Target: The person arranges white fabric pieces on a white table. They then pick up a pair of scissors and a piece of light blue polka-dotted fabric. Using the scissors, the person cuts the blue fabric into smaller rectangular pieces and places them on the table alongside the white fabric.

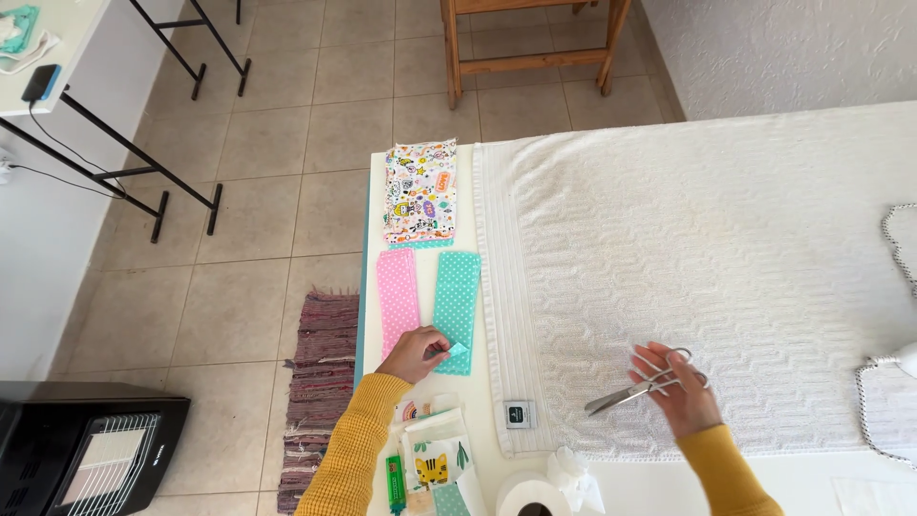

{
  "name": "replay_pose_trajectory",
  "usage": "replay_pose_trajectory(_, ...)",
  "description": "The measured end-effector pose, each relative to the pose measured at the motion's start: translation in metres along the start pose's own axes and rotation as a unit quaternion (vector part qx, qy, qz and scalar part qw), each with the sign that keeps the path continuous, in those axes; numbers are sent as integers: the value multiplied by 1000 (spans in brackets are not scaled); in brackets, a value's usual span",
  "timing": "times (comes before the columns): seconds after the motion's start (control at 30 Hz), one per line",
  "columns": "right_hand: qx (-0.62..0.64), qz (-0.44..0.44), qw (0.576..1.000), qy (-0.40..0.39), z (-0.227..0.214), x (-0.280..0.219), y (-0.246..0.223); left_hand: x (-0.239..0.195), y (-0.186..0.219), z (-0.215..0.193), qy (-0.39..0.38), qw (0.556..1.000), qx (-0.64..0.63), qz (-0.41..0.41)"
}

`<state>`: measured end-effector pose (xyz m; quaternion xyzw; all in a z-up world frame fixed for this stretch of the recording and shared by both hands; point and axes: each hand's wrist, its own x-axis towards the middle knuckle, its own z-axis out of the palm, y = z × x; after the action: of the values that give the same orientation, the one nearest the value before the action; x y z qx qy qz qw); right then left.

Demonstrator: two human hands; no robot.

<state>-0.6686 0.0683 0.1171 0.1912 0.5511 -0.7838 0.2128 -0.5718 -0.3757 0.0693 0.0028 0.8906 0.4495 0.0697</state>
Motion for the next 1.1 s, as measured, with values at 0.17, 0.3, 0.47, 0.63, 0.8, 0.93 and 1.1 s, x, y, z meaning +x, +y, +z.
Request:
replay_pose_trajectory(0.17, -148, 13, 989, 26, -86, 31, 21, -1, 6, 1, 17, 1000, -16, -20)
replay_pose_trajectory(0.3, -268, 54, 962, 17, -141, 52, 35, 1, -6, 6, 52, 997, -48, -13)
replay_pose_trajectory(0.47, -369, 93, 924, -30, -189, 69, 33, 1, 3, 3, 77, 989, -47, -117)
replay_pose_trajectory(0.63, -539, 221, 792, -181, -148, 36, 20, 5, -4, 4, 243, 968, -34, 42)
replay_pose_trajectory(0.8, -465, 257, 766, -362, -87, 2, 15, 6, 80, -36, 254, 962, -29, 98)
replay_pose_trajectory(0.93, -209, -50, 846, -489, 9, -27, -5, -3, 150, -53, 156, 968, -194, 29)
replay_pose_trajectory(1.1, -134, -305, 867, -370, 120, -69, -37, -30, 232, -62, 106, 976, -189, 38)
